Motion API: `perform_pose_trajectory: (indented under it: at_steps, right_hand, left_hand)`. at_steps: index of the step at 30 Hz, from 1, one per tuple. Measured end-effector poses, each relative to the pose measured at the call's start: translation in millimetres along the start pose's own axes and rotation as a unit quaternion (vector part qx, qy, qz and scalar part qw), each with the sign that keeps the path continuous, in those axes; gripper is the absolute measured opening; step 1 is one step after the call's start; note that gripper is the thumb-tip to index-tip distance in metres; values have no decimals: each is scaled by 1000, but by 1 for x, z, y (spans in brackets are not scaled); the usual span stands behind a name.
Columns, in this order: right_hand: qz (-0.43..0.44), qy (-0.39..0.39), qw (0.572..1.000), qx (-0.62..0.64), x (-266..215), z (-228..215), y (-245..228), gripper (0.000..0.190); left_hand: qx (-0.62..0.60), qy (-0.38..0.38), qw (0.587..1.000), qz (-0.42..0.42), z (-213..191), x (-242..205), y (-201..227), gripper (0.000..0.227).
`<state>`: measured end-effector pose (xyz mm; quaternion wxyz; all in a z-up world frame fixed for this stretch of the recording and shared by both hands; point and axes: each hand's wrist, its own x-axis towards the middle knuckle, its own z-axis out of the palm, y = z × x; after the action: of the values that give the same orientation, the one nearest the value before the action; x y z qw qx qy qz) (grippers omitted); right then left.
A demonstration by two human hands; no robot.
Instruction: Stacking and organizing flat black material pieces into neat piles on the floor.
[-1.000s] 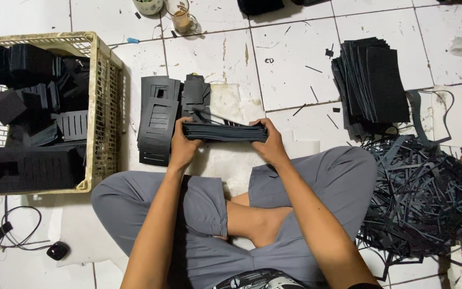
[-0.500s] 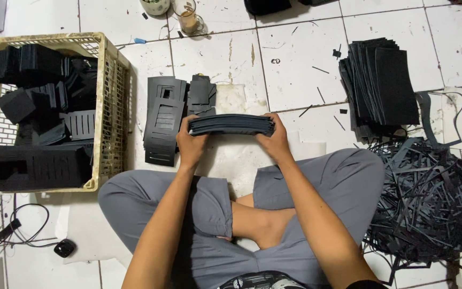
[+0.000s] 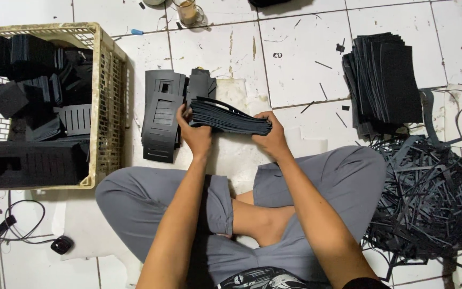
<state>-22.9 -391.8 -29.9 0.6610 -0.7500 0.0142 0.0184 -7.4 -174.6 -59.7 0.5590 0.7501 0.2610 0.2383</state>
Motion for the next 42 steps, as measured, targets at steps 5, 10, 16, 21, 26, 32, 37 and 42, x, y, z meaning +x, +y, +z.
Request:
perform_pose_trajectory:
  at_steps: [5,10,16,21,26,32,37,42]
  right_hand:
    - [-31,-13,999,-11,2,-1,3,44]
    - [-57,-10,997,-49,-2,-1,-5,45]
    - [-8,30,994,-101,-4,5,-9,56]
    - [67,48,991,-103,-8,19,-18,80]
    - [4,84,993,-78,-8,16,2,60]
    - [12,77,992,-104,-6,14,-1,75]
    - [36,83,992,-85,-6,16,-1,74]
    - [32,94,990,-97,-7,19,-9,57]
  left_hand:
    - [24,-31,999,-17,-1,3,-3,69]
    - [30,-15,999,-21,1,4,-19,47]
    - [21,16,999,-41,-4,3,-20,33]
    - [7,18,1000,-25,-4,0,-8,37]
    - [-9,7,1000,8,-3,-3,1,38]
    - [41,-18,999,-17,-3,-6,-7,45]
    - [51,8,999,-3,1,-4,-3,46]
    - [40,31,998,41,2,-4,1,19]
